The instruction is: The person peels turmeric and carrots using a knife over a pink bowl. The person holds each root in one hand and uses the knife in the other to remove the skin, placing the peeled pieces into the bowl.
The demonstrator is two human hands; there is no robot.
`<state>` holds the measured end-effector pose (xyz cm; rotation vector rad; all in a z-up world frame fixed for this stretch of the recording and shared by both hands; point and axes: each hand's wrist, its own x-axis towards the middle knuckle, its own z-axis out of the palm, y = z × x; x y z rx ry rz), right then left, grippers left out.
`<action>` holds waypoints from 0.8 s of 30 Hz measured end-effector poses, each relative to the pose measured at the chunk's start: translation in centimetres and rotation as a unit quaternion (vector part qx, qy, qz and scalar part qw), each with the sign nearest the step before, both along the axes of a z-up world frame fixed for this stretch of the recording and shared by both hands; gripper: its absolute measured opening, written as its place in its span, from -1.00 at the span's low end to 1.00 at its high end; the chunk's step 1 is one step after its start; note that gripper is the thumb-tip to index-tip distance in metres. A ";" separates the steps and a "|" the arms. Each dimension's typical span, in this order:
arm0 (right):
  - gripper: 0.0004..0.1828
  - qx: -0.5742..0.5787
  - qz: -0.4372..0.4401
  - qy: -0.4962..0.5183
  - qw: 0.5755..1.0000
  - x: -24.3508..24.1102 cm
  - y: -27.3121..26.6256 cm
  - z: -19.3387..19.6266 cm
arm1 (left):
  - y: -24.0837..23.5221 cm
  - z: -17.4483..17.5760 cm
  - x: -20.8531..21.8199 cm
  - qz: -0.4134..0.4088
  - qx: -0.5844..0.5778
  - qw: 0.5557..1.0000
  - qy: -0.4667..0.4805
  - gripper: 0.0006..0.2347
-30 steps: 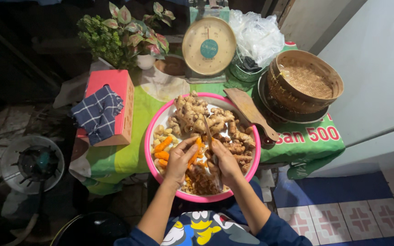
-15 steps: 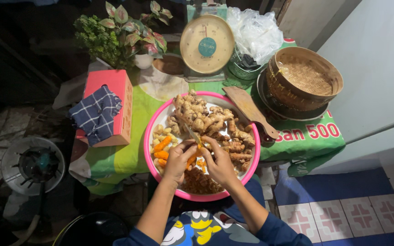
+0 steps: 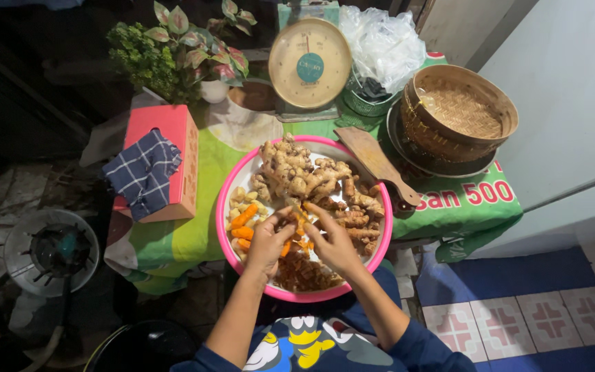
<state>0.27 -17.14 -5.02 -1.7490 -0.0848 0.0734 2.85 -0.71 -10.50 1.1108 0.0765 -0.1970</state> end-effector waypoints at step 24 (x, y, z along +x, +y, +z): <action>-0.63 0.059 -0.017 0.109 0.992 1.4 -0.8 -1.4 | -0.4 0.0 -0.8 -0.042 -0.057 0.996 0.056 -0.62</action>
